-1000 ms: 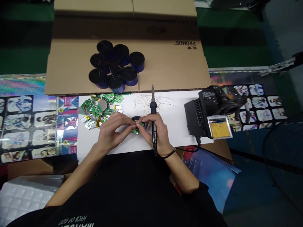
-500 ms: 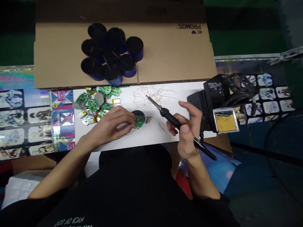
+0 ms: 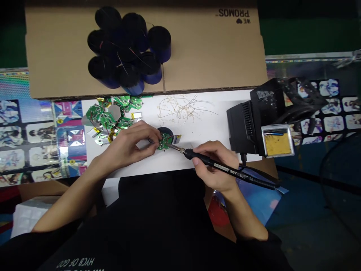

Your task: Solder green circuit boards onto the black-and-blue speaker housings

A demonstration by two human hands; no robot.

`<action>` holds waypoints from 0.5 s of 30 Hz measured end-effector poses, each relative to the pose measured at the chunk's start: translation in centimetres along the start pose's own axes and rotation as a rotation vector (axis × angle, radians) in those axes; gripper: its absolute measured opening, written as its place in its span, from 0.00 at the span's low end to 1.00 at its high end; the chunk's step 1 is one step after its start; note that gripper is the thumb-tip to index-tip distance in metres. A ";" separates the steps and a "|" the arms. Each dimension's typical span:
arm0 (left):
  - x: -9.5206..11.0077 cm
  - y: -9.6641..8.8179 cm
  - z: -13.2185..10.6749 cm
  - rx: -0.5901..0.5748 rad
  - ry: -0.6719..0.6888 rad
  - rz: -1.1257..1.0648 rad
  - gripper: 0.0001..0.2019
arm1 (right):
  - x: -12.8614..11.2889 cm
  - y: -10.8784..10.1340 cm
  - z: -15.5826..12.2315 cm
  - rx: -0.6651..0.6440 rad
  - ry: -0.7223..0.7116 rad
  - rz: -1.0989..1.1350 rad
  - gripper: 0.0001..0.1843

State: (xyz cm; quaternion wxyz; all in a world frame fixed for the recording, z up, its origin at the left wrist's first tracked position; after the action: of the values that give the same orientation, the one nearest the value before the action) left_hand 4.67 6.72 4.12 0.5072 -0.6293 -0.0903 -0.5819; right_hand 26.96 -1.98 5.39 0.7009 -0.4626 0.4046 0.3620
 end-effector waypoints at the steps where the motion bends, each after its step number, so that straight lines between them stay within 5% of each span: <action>1: 0.0 0.0 0.0 0.005 0.005 -0.001 0.04 | -0.1 0.2 0.1 -0.015 -0.017 -0.001 0.10; 15: -0.1 0.0 0.0 0.004 -0.015 -0.010 0.04 | -0.4 1.4 0.7 -0.054 -0.031 0.008 0.07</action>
State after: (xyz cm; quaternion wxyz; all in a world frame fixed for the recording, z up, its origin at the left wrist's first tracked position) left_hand 4.61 6.73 4.08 0.5046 -0.6322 -0.0984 -0.5798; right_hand 25.75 -0.96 5.43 0.6929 -0.4740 0.3856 0.3827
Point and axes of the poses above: each hand's wrist, its own z-axis towards the middle knuckle, its own y-axis out of the palm, x = y × z, the point moved 8 cm from there along z, towards the middle knuckle, and after that the axes turned 7 degrees about x, right-handed, at the moved point
